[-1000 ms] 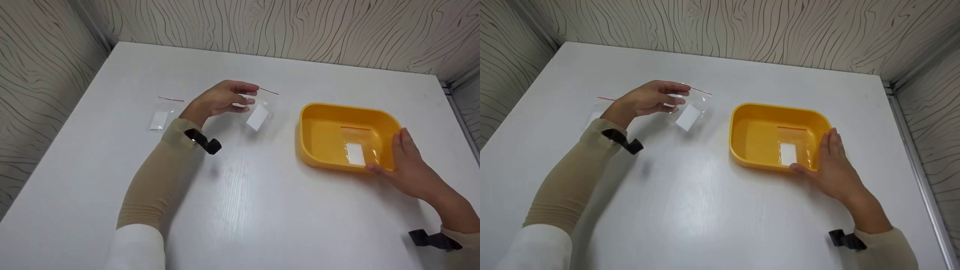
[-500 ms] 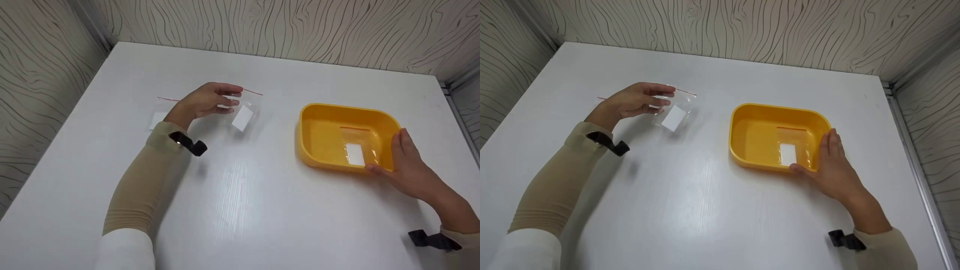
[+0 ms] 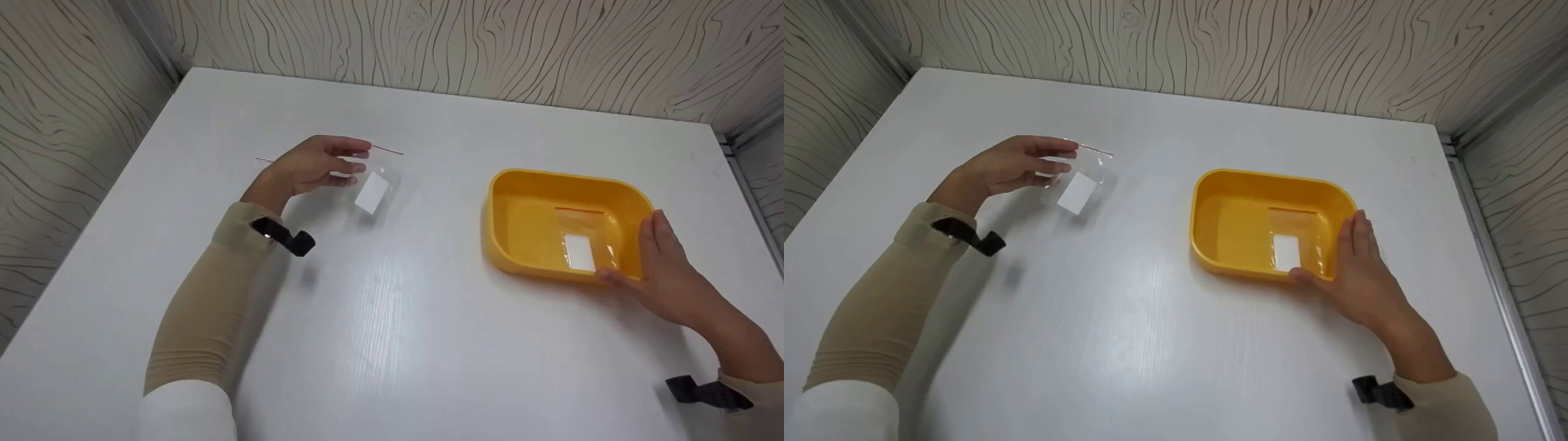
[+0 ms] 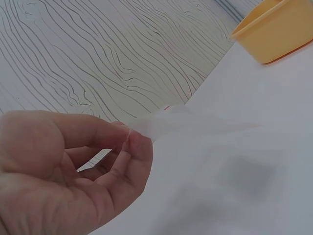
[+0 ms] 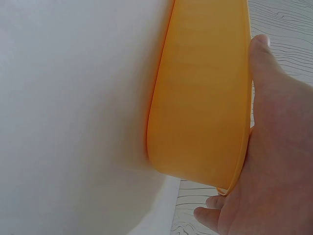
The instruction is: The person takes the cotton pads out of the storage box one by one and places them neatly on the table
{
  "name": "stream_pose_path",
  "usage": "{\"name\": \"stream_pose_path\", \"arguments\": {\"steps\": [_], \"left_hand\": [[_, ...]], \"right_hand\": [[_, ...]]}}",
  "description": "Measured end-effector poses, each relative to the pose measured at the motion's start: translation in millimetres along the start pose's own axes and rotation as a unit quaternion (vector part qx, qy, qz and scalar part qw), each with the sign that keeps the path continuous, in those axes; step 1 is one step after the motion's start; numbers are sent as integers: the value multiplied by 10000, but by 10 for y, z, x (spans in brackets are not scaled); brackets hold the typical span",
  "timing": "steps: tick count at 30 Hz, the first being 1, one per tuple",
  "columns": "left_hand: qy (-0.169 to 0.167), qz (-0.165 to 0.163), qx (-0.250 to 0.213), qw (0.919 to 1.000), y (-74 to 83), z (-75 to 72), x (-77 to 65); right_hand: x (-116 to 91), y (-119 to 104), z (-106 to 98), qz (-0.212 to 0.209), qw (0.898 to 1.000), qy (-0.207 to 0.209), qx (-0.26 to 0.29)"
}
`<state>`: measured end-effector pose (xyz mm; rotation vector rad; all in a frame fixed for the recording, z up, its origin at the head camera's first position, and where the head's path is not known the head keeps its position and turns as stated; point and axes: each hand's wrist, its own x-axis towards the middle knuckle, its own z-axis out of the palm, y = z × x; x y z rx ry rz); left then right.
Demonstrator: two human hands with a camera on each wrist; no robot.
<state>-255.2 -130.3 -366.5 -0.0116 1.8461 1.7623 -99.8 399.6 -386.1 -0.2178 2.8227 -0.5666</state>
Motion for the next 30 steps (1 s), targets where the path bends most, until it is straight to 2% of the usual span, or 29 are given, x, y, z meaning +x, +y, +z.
{"name": "stream_pose_path", "arguments": {"steps": [11, 16, 30], "left_hand": [[237, -181, 165, 9994, -61, -214, -103], [285, -210, 244, 9991, -94, -269, -124], [397, -463, 455, 9971, -179, -362, -134]], "right_hand": [[-2, 14, 1, -66, 10000, 41, -23], [-10, 30, 8, -268, 9994, 163, 125], [2, 4, 5, -97, 9999, 105, 20]]}}
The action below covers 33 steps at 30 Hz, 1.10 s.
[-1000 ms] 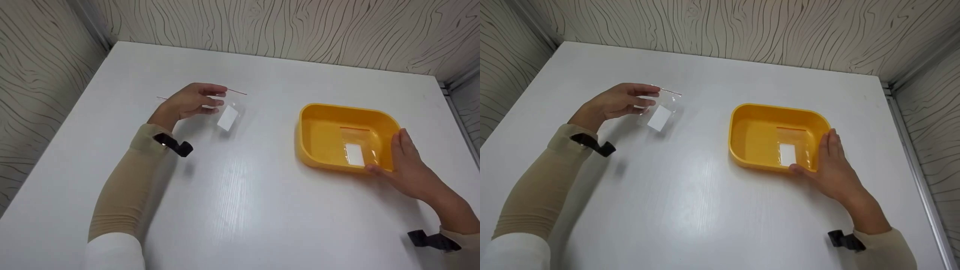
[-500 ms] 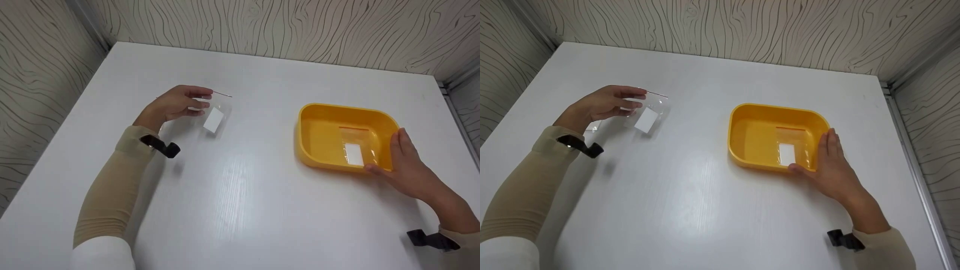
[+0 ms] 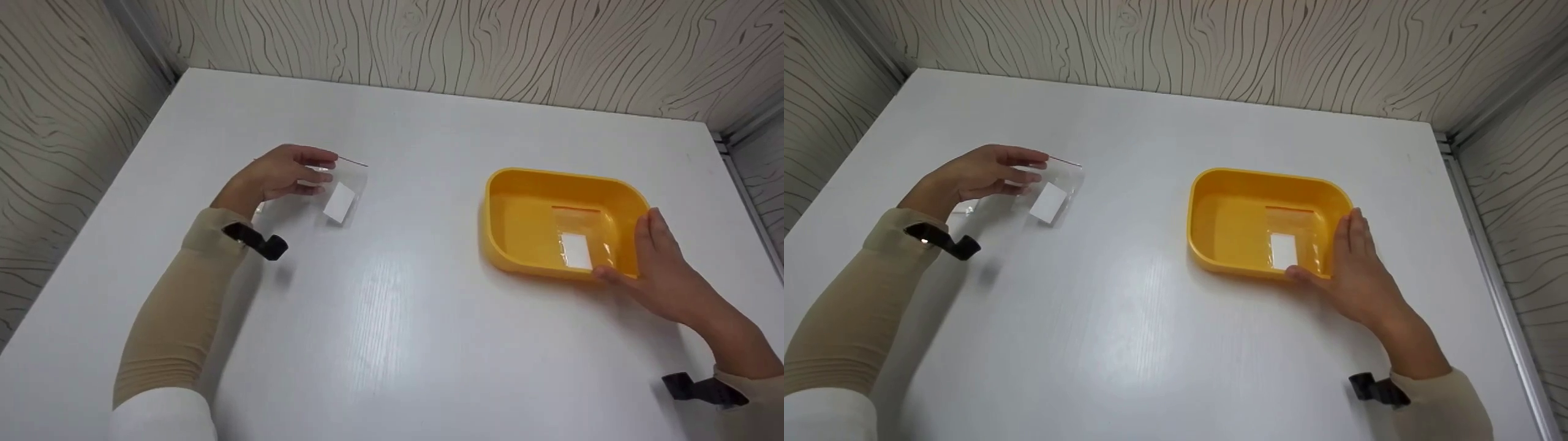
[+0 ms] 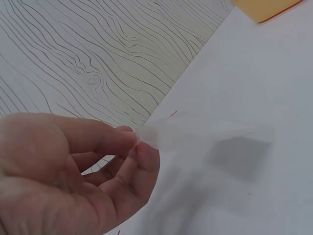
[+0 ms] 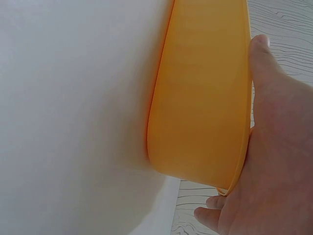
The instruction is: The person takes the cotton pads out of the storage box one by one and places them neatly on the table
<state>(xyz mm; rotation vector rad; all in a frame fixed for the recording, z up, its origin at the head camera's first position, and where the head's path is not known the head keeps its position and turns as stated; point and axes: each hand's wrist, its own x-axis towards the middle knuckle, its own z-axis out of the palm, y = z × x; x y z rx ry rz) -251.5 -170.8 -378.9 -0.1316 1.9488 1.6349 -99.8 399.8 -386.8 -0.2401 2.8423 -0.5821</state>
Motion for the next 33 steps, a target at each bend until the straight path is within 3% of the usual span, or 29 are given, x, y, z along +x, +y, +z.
{"name": "stream_pose_path", "arguments": {"steps": [8, 17, 33], "left_hand": [[91, -58, 544, 9985, -47, -50, -22], [202, -10, 1616, 9866, -91, -69, -22], [218, -215, 2381, 9708, -47, -9, -68]], "right_hand": [[7, -4, -11, 33, 9999, -65, -75], [3, 17, 1, 16, 10000, -18, -57], [-3, 4, -2, 99, 9999, -104, -74]]}}
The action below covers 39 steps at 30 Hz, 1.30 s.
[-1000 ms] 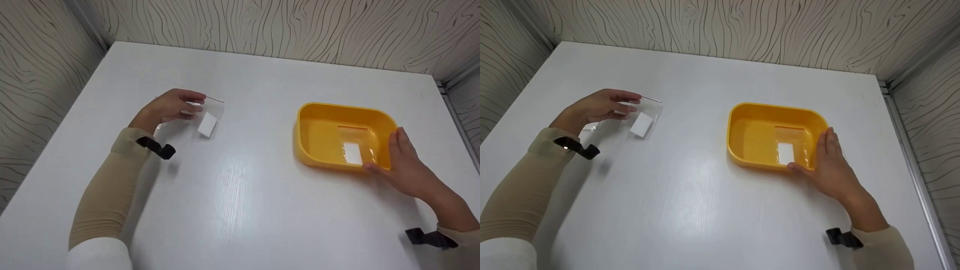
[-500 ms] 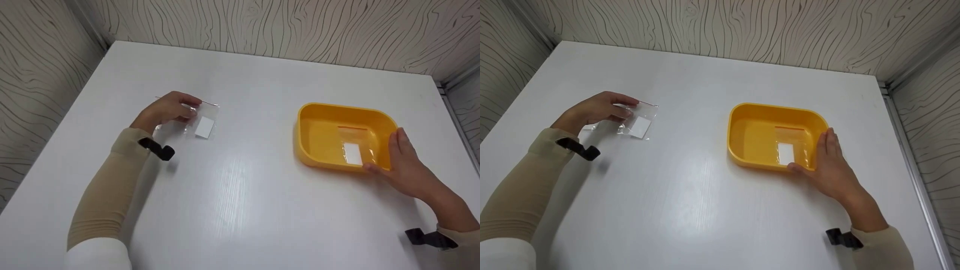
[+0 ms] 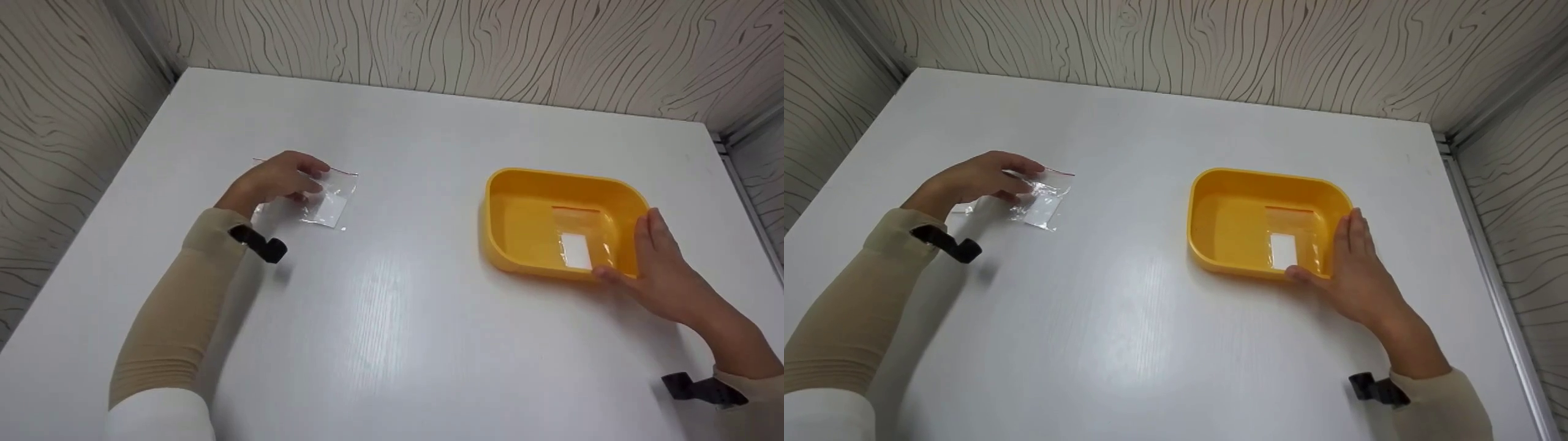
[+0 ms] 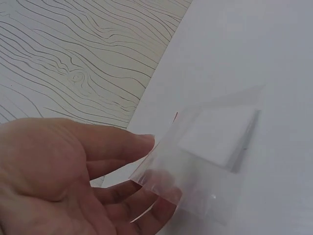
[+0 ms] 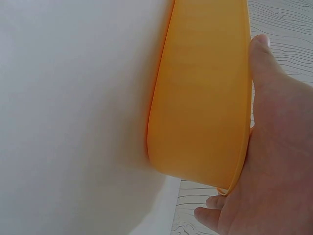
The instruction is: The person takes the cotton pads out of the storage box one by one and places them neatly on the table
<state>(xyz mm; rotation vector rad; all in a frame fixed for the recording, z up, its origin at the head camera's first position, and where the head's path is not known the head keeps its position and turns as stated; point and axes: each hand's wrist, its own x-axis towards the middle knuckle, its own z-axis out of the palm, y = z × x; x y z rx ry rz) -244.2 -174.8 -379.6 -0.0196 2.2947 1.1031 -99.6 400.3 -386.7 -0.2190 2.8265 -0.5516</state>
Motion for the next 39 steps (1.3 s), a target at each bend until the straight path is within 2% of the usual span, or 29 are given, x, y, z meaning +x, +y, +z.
{"name": "stream_pose_path", "arguments": {"steps": [8, 13, 23, 33, 39], "left_hand": [[-50, 5, 199, 9998, 56, -8, -25], [-135, 112, 112, 9998, 79, -14, -25], [-214, 13, 37, 9998, 126, -29, -54], [-115, -114, -133, 9998, 242, -76, -80], [-106, 31, -189, 9998, 332, -138, -129]], "right_hand": [[-3, -1, 7, -19, 10000, 10, 5], [0, 0, 8, -138, 9998, 118, 24], [6, 10, 7, -145, 9998, 123, 36], [9, 7, 5, -14, 10000, 52, 50], [13, 16, 5, -117, 9999, 107, 33]]}}
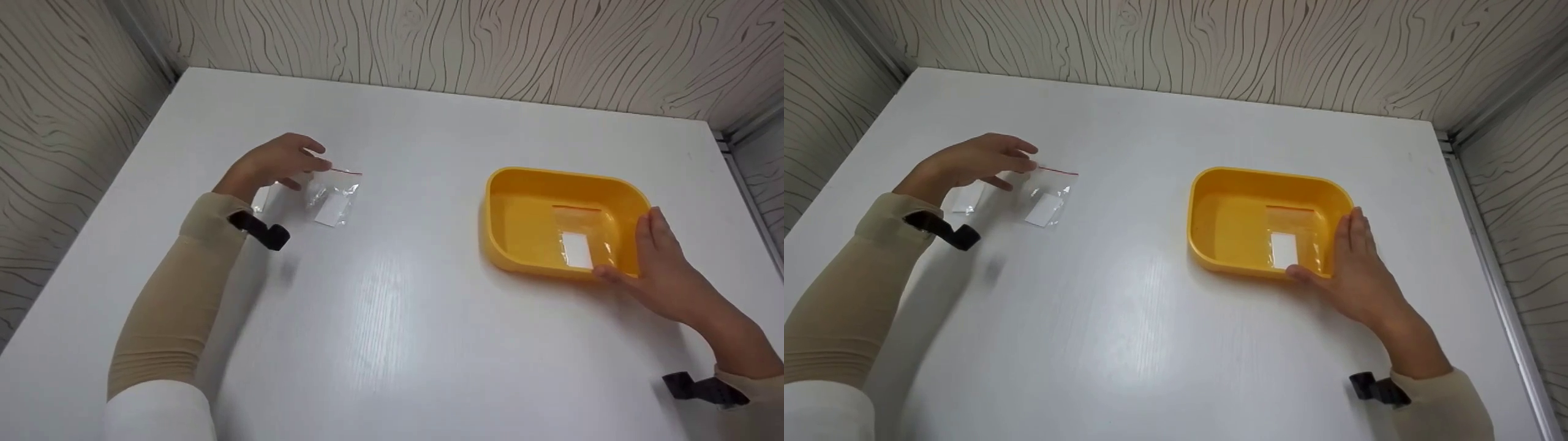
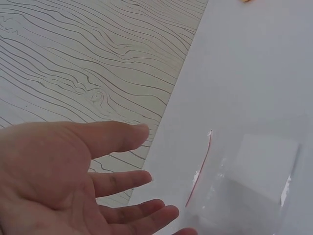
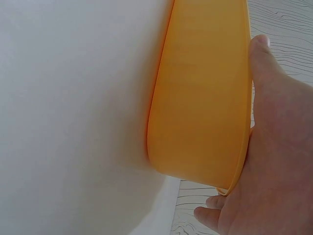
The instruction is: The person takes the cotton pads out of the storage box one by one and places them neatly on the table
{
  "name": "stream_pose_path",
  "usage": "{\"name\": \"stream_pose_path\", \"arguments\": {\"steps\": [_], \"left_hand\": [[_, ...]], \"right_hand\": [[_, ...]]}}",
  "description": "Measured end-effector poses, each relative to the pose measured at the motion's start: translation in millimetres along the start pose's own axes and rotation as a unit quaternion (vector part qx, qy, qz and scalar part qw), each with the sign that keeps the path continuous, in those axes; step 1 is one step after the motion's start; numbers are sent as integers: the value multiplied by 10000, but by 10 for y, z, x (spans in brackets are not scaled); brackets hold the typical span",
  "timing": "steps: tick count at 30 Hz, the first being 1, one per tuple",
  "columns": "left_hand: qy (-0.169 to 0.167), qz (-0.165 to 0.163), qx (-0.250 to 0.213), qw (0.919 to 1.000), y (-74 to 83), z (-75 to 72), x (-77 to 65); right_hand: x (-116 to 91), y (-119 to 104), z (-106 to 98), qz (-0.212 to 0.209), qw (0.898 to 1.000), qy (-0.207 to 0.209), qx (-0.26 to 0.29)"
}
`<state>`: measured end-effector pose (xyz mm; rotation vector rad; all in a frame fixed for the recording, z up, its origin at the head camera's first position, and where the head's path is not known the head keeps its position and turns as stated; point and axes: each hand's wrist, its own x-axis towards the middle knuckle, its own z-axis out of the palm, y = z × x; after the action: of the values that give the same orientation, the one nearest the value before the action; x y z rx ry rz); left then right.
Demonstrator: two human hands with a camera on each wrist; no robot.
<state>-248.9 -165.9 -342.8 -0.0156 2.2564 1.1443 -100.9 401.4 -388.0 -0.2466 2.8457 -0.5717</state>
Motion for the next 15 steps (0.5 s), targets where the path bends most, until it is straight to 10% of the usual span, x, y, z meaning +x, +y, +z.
{"name": "stream_pose_path", "arguments": {"steps": [15], "left_hand": [[54, 144, 377, 9992, 182, -20, -40]], "right_hand": [[-7, -13, -9, -32, 10000, 47, -12]]}}
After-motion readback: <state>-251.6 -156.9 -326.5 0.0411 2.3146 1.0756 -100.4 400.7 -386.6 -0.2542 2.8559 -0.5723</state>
